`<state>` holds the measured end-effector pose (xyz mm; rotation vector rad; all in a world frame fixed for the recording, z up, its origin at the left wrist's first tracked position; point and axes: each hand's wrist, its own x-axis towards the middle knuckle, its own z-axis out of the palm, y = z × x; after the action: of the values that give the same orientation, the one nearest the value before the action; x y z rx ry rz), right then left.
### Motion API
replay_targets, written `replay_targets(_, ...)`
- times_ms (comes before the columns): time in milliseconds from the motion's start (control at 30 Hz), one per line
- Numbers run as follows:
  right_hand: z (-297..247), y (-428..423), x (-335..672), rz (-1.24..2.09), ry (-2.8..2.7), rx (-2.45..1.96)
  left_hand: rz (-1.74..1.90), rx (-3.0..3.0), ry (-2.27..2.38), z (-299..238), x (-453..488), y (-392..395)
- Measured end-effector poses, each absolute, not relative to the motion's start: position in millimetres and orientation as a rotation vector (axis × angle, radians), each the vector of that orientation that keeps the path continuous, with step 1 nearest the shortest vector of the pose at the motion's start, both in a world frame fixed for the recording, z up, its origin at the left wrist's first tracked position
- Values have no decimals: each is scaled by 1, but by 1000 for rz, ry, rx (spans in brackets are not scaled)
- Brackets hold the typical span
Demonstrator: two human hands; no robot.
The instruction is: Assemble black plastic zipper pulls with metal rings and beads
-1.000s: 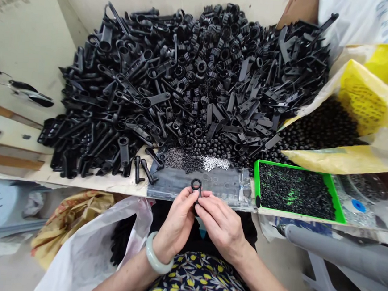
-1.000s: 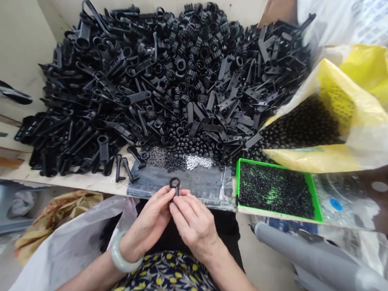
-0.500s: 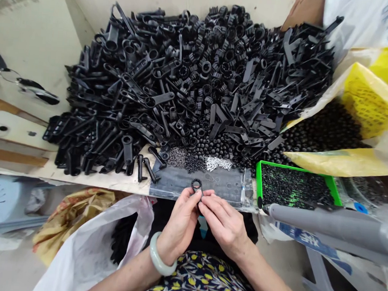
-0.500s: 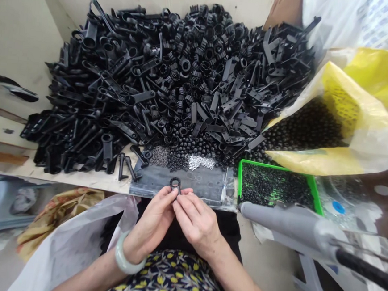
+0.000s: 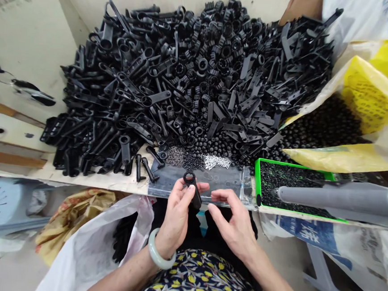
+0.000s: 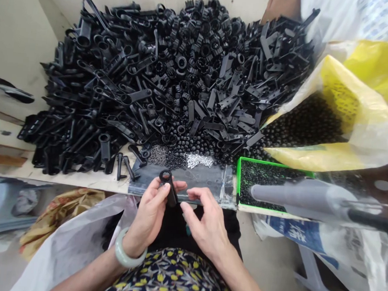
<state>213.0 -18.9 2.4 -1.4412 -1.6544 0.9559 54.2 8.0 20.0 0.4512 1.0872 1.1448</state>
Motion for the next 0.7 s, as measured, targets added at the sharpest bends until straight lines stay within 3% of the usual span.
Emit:
replay_targets(133, -4, -11, 196, 1361, -1414, -1297, 1157, 425, 1047, 23, 58, 2)
replay_targets(300, -6, -8, 177, 1606, -1143, -1091, 1101, 431, 1031, 19, 55, -3)
replay_targets(567, -10, -23, 164, 1167, -1292, -1298, 1092, 438, 1024, 17, 56, -4)
replay_targets(700, -10, -23, 163, 1103, -1282, -1276, 1009, 581, 1030, 16, 53, -3)
